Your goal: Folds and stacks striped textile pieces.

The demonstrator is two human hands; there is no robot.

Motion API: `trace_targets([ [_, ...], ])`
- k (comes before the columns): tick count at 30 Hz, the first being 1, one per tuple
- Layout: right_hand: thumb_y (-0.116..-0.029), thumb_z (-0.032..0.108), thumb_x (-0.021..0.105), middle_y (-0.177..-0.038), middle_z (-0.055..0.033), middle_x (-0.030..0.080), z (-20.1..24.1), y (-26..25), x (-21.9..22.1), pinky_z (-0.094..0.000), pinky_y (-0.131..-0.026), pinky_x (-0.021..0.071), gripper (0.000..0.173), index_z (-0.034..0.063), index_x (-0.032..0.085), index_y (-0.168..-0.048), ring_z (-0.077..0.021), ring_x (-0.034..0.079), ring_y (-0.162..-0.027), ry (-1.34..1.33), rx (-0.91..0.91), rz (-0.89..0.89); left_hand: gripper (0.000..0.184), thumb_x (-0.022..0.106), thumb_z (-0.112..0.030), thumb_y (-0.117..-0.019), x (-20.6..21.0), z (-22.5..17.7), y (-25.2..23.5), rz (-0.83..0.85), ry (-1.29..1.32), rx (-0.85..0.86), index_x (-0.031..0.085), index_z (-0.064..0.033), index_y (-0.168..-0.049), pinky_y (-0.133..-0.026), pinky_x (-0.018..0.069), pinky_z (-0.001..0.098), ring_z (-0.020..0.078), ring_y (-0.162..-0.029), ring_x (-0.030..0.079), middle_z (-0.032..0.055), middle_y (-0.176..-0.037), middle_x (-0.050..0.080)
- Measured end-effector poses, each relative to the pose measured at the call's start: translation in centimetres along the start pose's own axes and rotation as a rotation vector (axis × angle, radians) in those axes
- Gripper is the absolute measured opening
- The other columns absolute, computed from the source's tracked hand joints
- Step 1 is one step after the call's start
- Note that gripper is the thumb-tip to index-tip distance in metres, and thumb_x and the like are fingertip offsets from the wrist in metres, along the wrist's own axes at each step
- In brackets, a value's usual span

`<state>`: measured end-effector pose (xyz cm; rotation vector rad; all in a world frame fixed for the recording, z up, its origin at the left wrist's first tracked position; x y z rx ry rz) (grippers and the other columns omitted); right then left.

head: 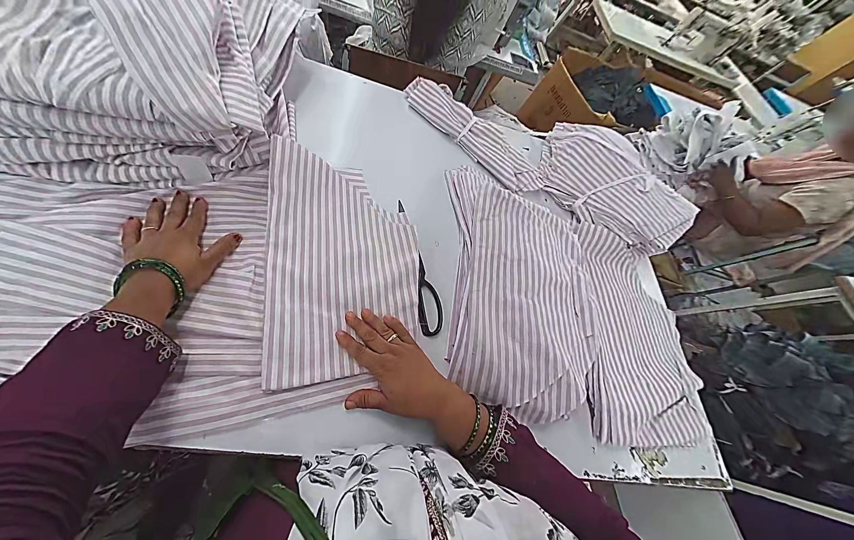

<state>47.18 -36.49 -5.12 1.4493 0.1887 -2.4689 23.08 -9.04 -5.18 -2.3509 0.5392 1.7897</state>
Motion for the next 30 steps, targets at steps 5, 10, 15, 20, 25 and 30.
trace_targets([
  [5,-0.0897,0.057,0.064,-0.162,-0.0157,0.038,0.03,0.31,0.32,-0.0593,-0.121,0.0200,0.082,0.0090,0.046,-0.154,-0.0379,0.032,-0.151,0.019,-0.004,-0.034,0.078,0.053,-0.053,-0.1030,0.06,0.15,0.04,-0.016,0.006,0.005,0.032,-0.0037,-0.160,-0.119,0.0076,0.0734,0.0482,-0.156,0.013,0.0236,-0.168,0.022],
  [10,-0.0907,0.056,0.063,-0.162,-0.0156,0.038,0.01,0.50,0.41,-0.0599,-0.121,0.0190,0.081,0.0090,0.046,-0.154,-0.0381,0.032,-0.151,0.022,0.000,-0.045,0.077,0.054,-0.051,-0.1029,-0.03,-0.11,0.10,-0.015,0.022,0.005,0.032,-0.0028,-0.159,-0.119,0.0073,0.0734,0.0483,-0.156,0.012,0.0247,-0.167,0.022],
  [15,-0.0909,0.055,0.064,-0.162,-0.0154,0.038,0.04,0.55,0.32,-0.0596,-0.122,0.0187,0.080,0.0089,0.046,-0.154,-0.0374,0.032,-0.152,0.015,0.008,-0.037,0.077,0.053,-0.052,-0.1032,0.03,0.06,0.03,-0.013,0.009,0.009,0.033,-0.0029,-0.159,-0.119,0.0076,0.0729,0.0482,-0.156,0.013,0.0249,-0.168,0.022],
  [20,-0.0916,0.056,0.063,-0.163,-0.0147,0.036,0.00,0.55,0.32,-0.0597,-0.122,0.0170,0.081,0.0100,0.044,-0.155,-0.0367,0.030,-0.153,0.009,0.022,-0.018,0.076,0.055,-0.051,-0.1025,0.11,0.16,0.11,-0.041,0.039,0.024,0.035,-0.0021,-0.158,-0.118,0.0086,0.0748,0.0500,-0.155,0.015,0.0263,-0.166,0.025],
  [25,-0.0908,0.056,0.063,-0.162,-0.0155,0.038,0.04,0.54,0.35,-0.0605,-0.121,0.0187,0.080,0.0089,0.047,-0.154,-0.0376,0.032,-0.151,0.008,0.012,-0.042,0.077,0.055,-0.050,-0.1027,-0.06,-0.01,0.19,-0.033,0.030,0.029,0.034,-0.0009,-0.158,-0.118,0.0087,0.0751,0.0501,-0.155,0.015,0.0268,-0.166,0.024],
  [30,-0.0909,0.054,0.064,-0.162,-0.0153,0.037,0.12,0.51,0.20,-0.0591,-0.122,0.0177,0.080,0.0093,0.046,-0.154,-0.0371,0.031,-0.152,0.009,0.021,-0.031,0.077,0.053,-0.051,-0.1032,-0.04,-0.07,0.03,-0.011,0.002,0.005,0.032,-0.0026,-0.159,-0.119,0.0089,0.0730,0.0487,-0.155,0.014,0.0250,-0.167,0.022],
])
Point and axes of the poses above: each hand's wrist, its own y-axis away from the middle knuckle, its own x-axis out of the palm, z = x × y, the point moved 1 cm from there along -y, towards the middle knuckle
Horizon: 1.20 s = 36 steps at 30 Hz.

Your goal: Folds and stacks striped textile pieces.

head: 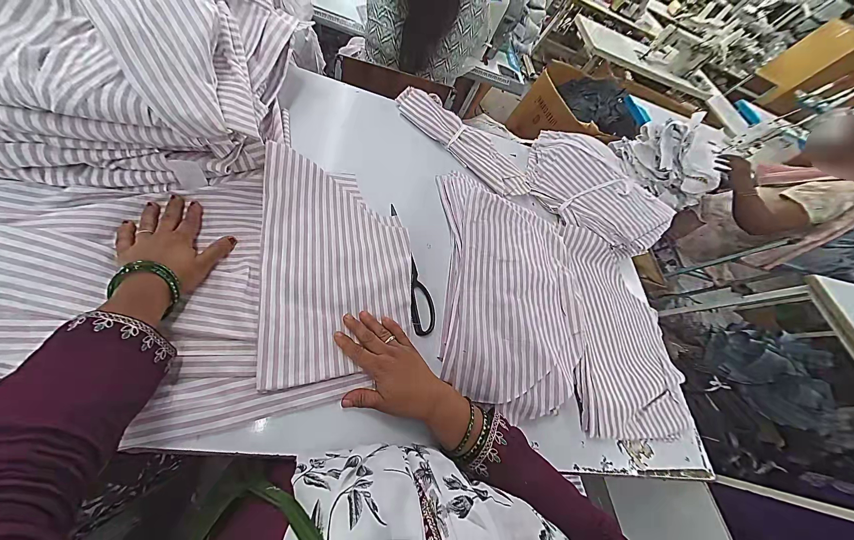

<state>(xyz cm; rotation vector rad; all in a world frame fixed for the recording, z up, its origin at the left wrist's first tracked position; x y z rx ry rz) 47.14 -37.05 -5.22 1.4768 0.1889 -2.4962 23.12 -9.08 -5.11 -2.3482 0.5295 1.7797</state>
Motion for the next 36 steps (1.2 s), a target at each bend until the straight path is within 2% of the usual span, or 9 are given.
trace_targets([
  [15,-0.0914,0.054,0.064,-0.163,-0.0149,0.036,0.0,0.0,-0.1,-0.0582,-0.123,0.0159,0.080,0.0106,0.044,-0.155,-0.0356,0.030,-0.153,-0.015,0.024,0.024,0.078,0.052,-0.054,-0.1028,0.2,0.3,0.0,-0.025,-0.001,0.029,0.035,-0.0021,-0.158,-0.118,0.0102,0.0743,0.0491,-0.155,0.017,0.0256,-0.166,0.024],
  [21,-0.0925,0.053,0.064,-0.165,-0.0146,0.032,0.1,0.5,-0.7,-0.0601,-0.124,0.0092,0.081,0.0096,0.041,-0.157,-0.0328,0.026,-0.155,-0.052,0.101,0.053,0.077,0.056,-0.050,-0.1025,0.2,0.1,0.0,-0.028,0.039,0.032,0.034,-0.0016,-0.159,-0.117,0.0077,0.0760,0.0504,-0.155,0.014,0.0261,-0.167,0.023],
  [25,-0.0928,0.052,0.064,-0.165,-0.0141,0.033,0.3,0.9,-0.6,-0.0609,-0.124,0.0090,0.079,0.0098,0.042,-0.156,-0.0316,0.026,-0.155,-0.055,0.141,0.029,0.078,0.054,-0.052,-0.1029,0.2,0.1,0.1,-0.017,0.025,0.028,0.033,-0.0017,-0.159,-0.117,0.0080,0.0755,0.0503,-0.155,0.014,0.0260,-0.167,0.022],
  [30,-0.0927,0.060,0.058,-0.164,-0.0133,0.036,0.7,1.7,-0.3,-0.0644,-0.122,0.0104,0.082,0.0089,0.044,-0.155,-0.0325,0.030,-0.153,-0.039,0.195,-0.035,0.079,0.051,-0.055,-0.1029,0.3,-0.3,0.1,0.002,0.011,0.023,0.031,-0.0037,-0.160,-0.119,0.0080,0.0736,0.0499,-0.155,0.013,0.0245,-0.168,0.021],
  [34,-0.0927,0.073,0.042,-0.163,-0.0128,0.037,1.3,2.3,0.4,-0.0670,-0.121,0.0117,0.089,0.0101,0.046,-0.154,-0.0327,0.032,-0.152,-0.021,0.261,-0.092,0.078,0.049,-0.057,-0.1030,0.5,-0.2,0.4,0.015,0.019,0.040,0.031,-0.0063,-0.161,-0.119,0.0070,0.0737,0.0493,-0.155,0.012,0.0228,-0.169,0.020],
  [36,-0.0918,0.077,0.038,-0.163,-0.0134,0.037,1.7,2.5,0.7,-0.0683,-0.121,0.0102,0.092,0.0100,0.047,-0.154,-0.0334,0.031,-0.153,-0.032,0.307,-0.116,0.077,0.047,-0.057,-0.1035,0.5,-0.3,0.5,0.029,0.026,0.058,0.033,-0.0075,-0.160,-0.120,0.0082,0.0723,0.0478,-0.156,0.013,0.0212,-0.169,0.020],
])
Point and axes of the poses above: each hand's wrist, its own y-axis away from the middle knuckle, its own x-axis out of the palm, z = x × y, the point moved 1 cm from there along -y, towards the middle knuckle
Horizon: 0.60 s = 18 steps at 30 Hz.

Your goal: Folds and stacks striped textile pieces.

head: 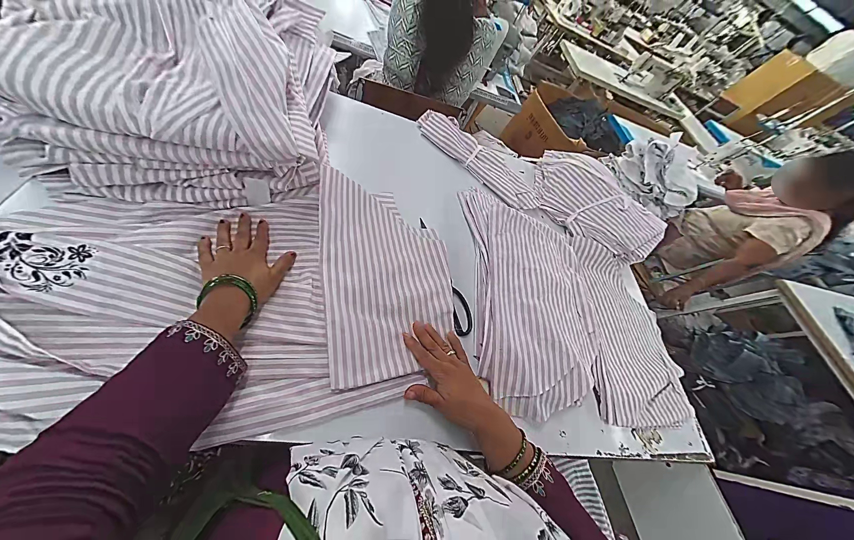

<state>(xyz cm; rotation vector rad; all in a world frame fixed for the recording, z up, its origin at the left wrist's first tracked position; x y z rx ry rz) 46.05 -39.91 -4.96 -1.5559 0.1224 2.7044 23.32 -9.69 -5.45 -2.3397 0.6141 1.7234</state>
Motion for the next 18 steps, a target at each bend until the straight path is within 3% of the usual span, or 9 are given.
trace_targets([
  [3,-0.0912,0.079,0.035,-0.161,-0.0145,0.040,0.3,0.2,0.9,-0.0703,-0.119,0.0117,0.094,0.0097,0.049,-0.152,-0.0347,0.033,-0.151,0.050,0.033,-0.080,0.071,0.047,-0.051,-0.1051,-0.3,0.2,0.4,-0.005,0.095,0.095,0.037,-0.0059,-0.158,-0.122,0.0110,0.0682,0.0440,-0.156,0.017,0.0208,-0.168,0.024],
  [9,-0.0948,0.076,0.031,-0.145,-0.0183,0.059,0.2,0.7,2.7,-0.0677,-0.113,0.0313,0.090,0.0043,0.066,-0.135,-0.0392,0.053,-0.137,0.184,0.013,-0.384,0.053,0.053,-0.043,-0.1041,0.5,0.1,0.6,-0.031,0.273,0.319,0.062,-0.0041,-0.138,-0.121,0.0144,0.0677,0.0430,-0.151,0.031,0.0203,-0.153,0.049],
  [12,-0.0985,0.071,0.035,-0.135,-0.0206,0.065,-0.3,0.9,3.0,-0.0617,-0.111,0.0382,0.083,0.0011,0.071,-0.125,-0.0411,0.057,-0.132,0.127,0.009,-0.479,0.062,0.054,-0.052,-0.1030,-0.1,-3.1,0.3,0.157,0.283,0.294,0.058,-0.0042,-0.143,-0.121,0.0044,0.0703,0.0435,-0.155,0.019,0.0207,-0.161,0.039],
  [13,-0.0993,0.069,0.036,-0.134,-0.0211,0.066,-0.4,1.1,3.2,-0.0595,-0.111,0.0394,0.081,0.0004,0.071,-0.123,-0.0411,0.057,-0.131,0.117,0.009,-0.491,0.064,0.055,-0.053,-0.1022,-0.3,-4.5,0.3,0.214,0.287,0.261,0.058,-0.0026,-0.142,-0.122,0.0046,0.0700,0.0429,-0.156,0.018,0.0206,-0.161,0.038],
  [14,-0.0999,0.067,0.039,-0.132,-0.0218,0.067,-0.5,1.3,3.3,-0.0578,-0.111,0.0405,0.078,-0.0006,0.072,-0.121,-0.0412,0.058,-0.130,0.107,0.011,-0.502,0.060,0.057,-0.047,-0.1027,-0.5,-5.9,0.3,0.255,0.311,0.239,0.059,0.0002,-0.139,-0.122,0.0077,0.0698,0.0430,-0.155,0.021,0.0219,-0.160,0.040],
  [15,-0.1004,0.064,0.041,-0.131,-0.0224,0.067,-0.5,1.5,3.3,-0.0561,-0.111,0.0413,0.075,-0.0015,0.073,-0.120,-0.0410,0.059,-0.129,0.094,0.014,-0.514,0.050,0.057,-0.037,-0.1047,-0.9,-7.1,0.5,0.268,0.339,0.242,0.060,0.0029,-0.135,-0.120,0.0172,0.0688,0.0437,-0.150,0.031,0.0240,-0.154,0.046],
  [16,-0.1008,0.061,0.043,-0.130,-0.0224,0.068,-0.5,1.6,3.2,-0.0544,-0.111,0.0424,0.072,-0.0019,0.073,-0.118,-0.0401,0.060,-0.128,0.081,0.016,-0.534,0.042,0.054,-0.028,-0.1069,-1.5,-8.0,0.8,0.266,0.378,0.269,0.059,0.0058,-0.132,-0.113,0.0326,0.0656,0.0444,-0.139,0.047,0.0273,-0.143,0.055],
  [18,-0.1013,0.057,0.047,-0.127,-0.0221,0.069,-0.6,1.4,2.9,-0.0513,-0.110,0.0449,0.067,-0.0025,0.074,-0.115,-0.0372,0.063,-0.126,0.035,0.021,-0.585,0.038,0.046,-0.020,-0.1102,-3.5,-8.9,2.0,0.273,0.590,0.326,0.052,0.0085,-0.134,-0.098,0.0484,0.0628,0.0459,-0.112,0.066,0.0319,-0.117,0.065],
])
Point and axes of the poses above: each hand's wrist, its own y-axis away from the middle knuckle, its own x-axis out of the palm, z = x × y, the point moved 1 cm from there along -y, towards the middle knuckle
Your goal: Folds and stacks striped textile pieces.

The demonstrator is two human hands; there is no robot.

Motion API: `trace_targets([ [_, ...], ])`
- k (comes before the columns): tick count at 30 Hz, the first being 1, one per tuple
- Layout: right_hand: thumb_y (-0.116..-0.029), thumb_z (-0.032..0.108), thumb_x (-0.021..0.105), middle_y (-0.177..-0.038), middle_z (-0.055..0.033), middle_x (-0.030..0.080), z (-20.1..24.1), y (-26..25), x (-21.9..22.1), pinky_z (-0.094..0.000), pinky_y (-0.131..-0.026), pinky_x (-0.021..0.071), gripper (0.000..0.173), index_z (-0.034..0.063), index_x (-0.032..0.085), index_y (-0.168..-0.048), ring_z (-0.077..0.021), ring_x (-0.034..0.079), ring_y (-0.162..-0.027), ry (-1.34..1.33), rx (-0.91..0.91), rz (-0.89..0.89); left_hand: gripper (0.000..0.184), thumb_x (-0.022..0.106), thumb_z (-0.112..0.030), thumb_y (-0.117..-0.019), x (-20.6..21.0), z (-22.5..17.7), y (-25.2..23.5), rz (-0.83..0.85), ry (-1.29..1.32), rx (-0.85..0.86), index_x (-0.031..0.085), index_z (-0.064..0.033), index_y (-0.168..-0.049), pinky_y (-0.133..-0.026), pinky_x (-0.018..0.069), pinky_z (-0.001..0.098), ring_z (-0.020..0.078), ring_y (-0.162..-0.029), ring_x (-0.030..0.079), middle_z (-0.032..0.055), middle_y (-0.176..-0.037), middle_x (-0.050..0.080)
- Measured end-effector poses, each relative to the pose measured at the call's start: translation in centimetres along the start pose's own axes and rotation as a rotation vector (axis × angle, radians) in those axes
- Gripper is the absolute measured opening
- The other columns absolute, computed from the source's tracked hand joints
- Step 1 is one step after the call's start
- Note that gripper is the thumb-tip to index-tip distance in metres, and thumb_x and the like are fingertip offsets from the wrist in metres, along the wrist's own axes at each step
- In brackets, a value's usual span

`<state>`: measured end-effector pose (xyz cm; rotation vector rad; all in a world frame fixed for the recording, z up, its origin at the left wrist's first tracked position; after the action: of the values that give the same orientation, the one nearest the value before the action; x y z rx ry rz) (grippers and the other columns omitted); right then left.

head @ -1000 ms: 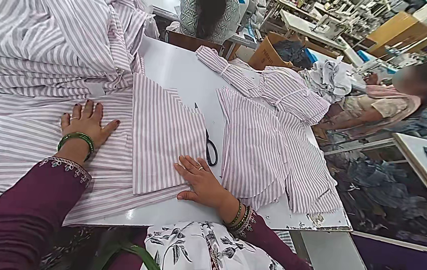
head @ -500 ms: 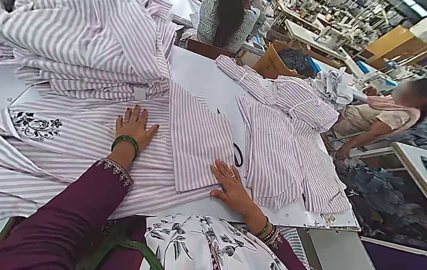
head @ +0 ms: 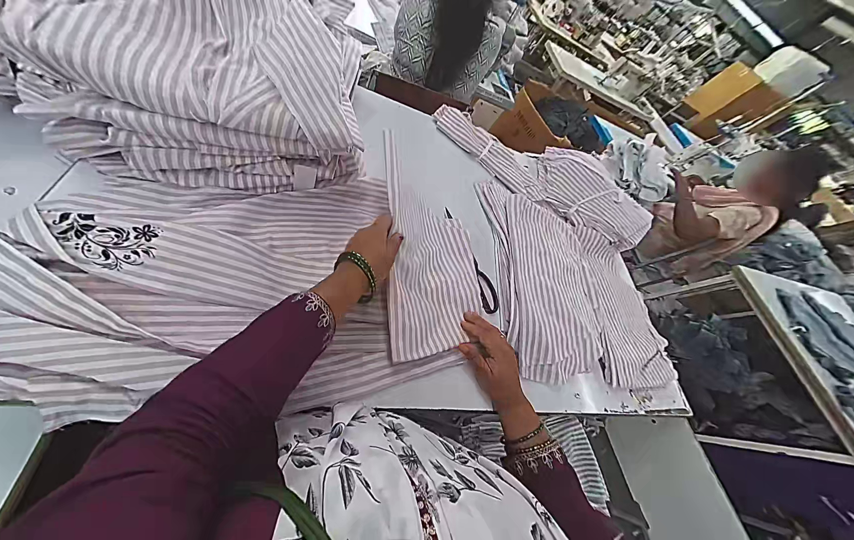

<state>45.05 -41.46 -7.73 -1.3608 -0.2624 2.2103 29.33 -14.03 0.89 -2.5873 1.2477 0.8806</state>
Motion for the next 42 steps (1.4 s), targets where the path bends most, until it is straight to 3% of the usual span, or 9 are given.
trace_targets([
  [3,-0.1023,0.053,0.048,-0.121,-0.0211,0.072,-0.1,0.3,0.1,-0.0451,-0.107,0.0487,0.063,-0.0032,0.075,-0.111,-0.0315,0.066,-0.120,-0.087,0.049,-0.050,0.028,0.044,-0.018,-0.1109,-2.9,-1.5,4.6,-0.083,0.289,0.145,0.049,0.0034,-0.128,-0.067,0.0593,0.0443,0.0246,-0.069,0.069,0.0165,-0.085,0.066],
  [8,-0.1022,0.047,0.052,-0.118,-0.0218,0.072,-0.4,0.5,0.0,-0.0419,-0.107,0.0485,0.056,-0.0036,0.075,-0.108,-0.0302,0.066,-0.120,-0.122,0.079,-0.051,0.008,0.049,-0.012,-0.1062,-13.3,3.7,11.9,-0.334,0.442,0.176,0.056,-0.0139,-0.110,-0.059,0.0567,0.0132,-0.0077,-0.064,0.065,-0.0150,-0.076,0.067],
  [11,-0.1006,0.036,0.058,-0.116,-0.0213,0.072,-0.2,0.2,-0.1,-0.0364,-0.103,0.0515,0.044,-0.0048,0.075,-0.106,-0.0257,0.068,-0.116,-0.134,0.130,-0.072,0.017,0.055,-0.018,-0.1056,-17.0,11.5,14.1,-0.317,0.006,-0.210,0.057,-0.0054,-0.116,-0.055,0.0568,0.0324,0.0131,-0.060,0.066,0.0050,-0.073,0.067],
  [13,-0.0990,0.027,0.058,-0.117,-0.0252,0.070,1.7,-1.6,-0.2,-0.0398,-0.101,0.0516,0.041,-0.0094,0.071,-0.112,-0.0294,0.068,-0.114,-0.070,0.185,-0.091,0.050,0.067,-0.015,-0.1000,-17.1,14.5,14.7,-0.309,-0.325,-0.309,0.047,0.0050,-0.141,-0.080,0.0495,0.0738,0.0541,-0.096,0.067,0.0344,-0.110,0.067],
  [15,-0.0997,0.030,0.058,-0.124,-0.0282,0.067,4.7,-4.2,0.7,-0.0459,-0.104,0.0502,0.046,-0.0109,0.068,-0.120,-0.0358,0.065,-0.120,-0.014,0.117,-0.121,0.068,0.075,-0.015,-0.0934,-15.6,13.4,14.9,-0.348,-0.499,-0.150,0.043,0.0079,-0.148,-0.096,0.0365,0.0825,0.0656,-0.126,0.048,0.0413,-0.140,0.048],
  [19,-0.0983,0.052,0.054,-0.154,-0.0225,0.046,12.8,-10.0,6.5,-0.0582,-0.120,0.0284,0.073,-0.0046,0.053,-0.144,-0.0394,0.037,-0.148,-0.067,-0.158,0.137,0.069,0.075,-0.032,-0.0912,-10.2,10.8,11.5,-0.189,-0.532,0.210,0.052,-0.0004,-0.148,-0.113,0.0184,0.0792,0.0582,-0.148,0.026,0.0307,-0.156,0.040],
  [24,-0.0937,0.074,0.041,-0.170,-0.0065,0.024,14.7,-11.1,13.3,-0.0636,-0.123,0.0054,0.086,0.0210,0.035,-0.161,-0.0290,0.014,-0.158,0.103,-0.149,0.618,0.086,0.052,-0.066,-0.0971,-6.3,13.3,7.9,0.068,-0.676,0.037,0.032,-0.0129,-0.162,-0.121,0.0009,0.0696,0.0424,-0.158,0.007,0.0158,-0.171,0.017],
  [32,-0.0941,0.078,0.033,-0.169,-0.0156,0.022,5.4,-10.7,7.5,-0.0690,-0.120,0.0103,0.094,0.0123,0.032,-0.161,-0.0372,0.016,-0.157,0.351,0.160,0.443,0.103,0.054,-0.078,-0.0877,-6.1,12.8,7.5,0.088,-0.684,-0.001,0.027,-0.0140,-0.164,-0.122,-0.0008,0.0682,0.0398,-0.159,0.004,0.0143,-0.172,0.013],
  [42,-0.0990,0.069,0.039,-0.168,-0.0220,0.018,3.6,-11.4,6.1,-0.0626,-0.122,0.0123,0.090,0.0051,0.028,-0.161,-0.0397,0.014,-0.157,0.351,0.423,0.369,0.102,0.052,-0.078,-0.0887,-6.2,12.7,7.4,0.108,-0.676,-0.024,0.027,-0.0141,-0.164,-0.122,-0.0008,0.0666,0.0380,-0.159,0.004,0.0133,-0.172,0.013],
])
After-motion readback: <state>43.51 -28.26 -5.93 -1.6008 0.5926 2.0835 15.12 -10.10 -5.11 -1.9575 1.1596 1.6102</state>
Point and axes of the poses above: each hand's wrist, its own y-axis away from the middle knuckle, its own x-axis out of the palm, z = x × y, the point moved 1 cm from there along -y, towards the middle knuckle
